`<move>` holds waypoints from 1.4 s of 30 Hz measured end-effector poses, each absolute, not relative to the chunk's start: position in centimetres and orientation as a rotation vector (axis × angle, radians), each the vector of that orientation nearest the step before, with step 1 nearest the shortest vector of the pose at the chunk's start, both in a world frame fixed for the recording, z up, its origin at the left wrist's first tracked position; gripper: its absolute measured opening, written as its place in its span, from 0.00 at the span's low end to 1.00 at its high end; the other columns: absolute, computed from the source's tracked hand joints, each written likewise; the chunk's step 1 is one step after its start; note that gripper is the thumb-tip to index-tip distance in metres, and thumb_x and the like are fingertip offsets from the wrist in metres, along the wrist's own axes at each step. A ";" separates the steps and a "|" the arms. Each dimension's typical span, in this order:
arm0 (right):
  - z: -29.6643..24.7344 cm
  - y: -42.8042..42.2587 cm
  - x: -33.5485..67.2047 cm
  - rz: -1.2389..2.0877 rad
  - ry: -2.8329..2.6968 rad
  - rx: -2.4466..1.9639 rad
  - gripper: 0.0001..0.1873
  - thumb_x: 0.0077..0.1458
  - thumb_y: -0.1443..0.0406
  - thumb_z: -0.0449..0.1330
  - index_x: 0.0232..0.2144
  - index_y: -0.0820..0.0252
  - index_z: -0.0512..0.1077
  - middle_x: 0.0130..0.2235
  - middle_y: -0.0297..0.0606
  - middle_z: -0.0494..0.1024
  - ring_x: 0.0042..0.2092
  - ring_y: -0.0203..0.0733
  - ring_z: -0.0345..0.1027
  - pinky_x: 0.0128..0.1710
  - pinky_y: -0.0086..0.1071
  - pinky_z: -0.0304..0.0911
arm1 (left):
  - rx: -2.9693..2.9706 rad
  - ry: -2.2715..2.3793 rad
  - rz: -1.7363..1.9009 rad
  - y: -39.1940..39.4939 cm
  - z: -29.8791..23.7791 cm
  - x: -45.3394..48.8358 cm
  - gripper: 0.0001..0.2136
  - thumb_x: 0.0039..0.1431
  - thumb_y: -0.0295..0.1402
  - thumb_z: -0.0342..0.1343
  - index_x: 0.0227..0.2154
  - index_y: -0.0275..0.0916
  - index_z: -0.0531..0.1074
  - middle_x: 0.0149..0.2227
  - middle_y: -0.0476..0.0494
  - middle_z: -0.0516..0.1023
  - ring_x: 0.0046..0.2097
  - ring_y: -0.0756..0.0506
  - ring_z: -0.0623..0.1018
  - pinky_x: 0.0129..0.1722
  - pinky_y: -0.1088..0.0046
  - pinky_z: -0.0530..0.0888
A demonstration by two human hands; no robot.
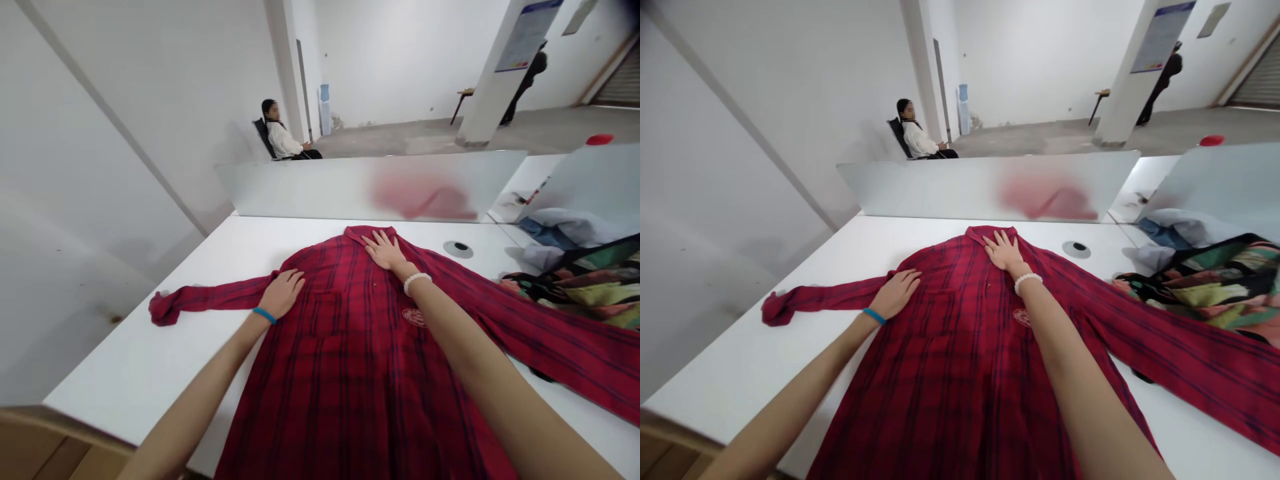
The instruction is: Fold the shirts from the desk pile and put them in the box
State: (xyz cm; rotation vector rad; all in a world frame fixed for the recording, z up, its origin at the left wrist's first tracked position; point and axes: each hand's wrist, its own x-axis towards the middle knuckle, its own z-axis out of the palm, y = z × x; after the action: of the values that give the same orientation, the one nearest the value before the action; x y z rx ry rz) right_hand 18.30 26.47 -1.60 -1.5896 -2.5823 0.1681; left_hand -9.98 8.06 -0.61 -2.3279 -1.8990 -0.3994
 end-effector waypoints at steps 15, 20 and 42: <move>-2.1 26.6 18.5 0.147 -2.586 -1.629 0.30 0.64 0.53 0.32 0.65 0.49 0.47 0.68 0.40 0.42 0.68 0.52 0.30 0.61 0.62 0.37 | -1.886 -2.217 -0.207 -2.4 1.6 -29.4 0.24 0.60 0.46 0.42 0.51 0.35 0.66 0.58 0.34 0.67 0.59 0.40 0.66 0.58 0.59 0.62; -1.9 26.5 18.4 0.118 -2.597 -1.625 0.30 0.64 0.53 0.32 0.65 0.50 0.47 0.68 0.40 0.43 0.68 0.53 0.32 0.61 0.62 0.38 | -2.054 -2.129 -0.046 -1.2 2.2 -27.2 0.19 0.61 0.42 0.41 0.45 0.39 0.71 0.52 0.39 0.73 0.52 0.41 0.71 0.54 0.61 0.66; -2.0 26.6 18.5 0.133 -2.595 -1.629 0.30 0.64 0.53 0.32 0.65 0.49 0.46 0.68 0.41 0.44 0.68 0.52 0.31 0.61 0.61 0.36 | -1.587 -2.274 0.813 2.3 11.6 -36.1 0.11 0.47 0.28 0.48 0.30 0.35 0.74 0.17 0.54 0.69 0.36 0.47 0.75 0.60 0.55 0.48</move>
State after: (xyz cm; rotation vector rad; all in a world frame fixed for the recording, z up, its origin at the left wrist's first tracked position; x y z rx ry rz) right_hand 18.53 26.61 -1.97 -1.6293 -2.5952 0.1330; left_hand -36.10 2.32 11.61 -1.5873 -2.2739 0.8126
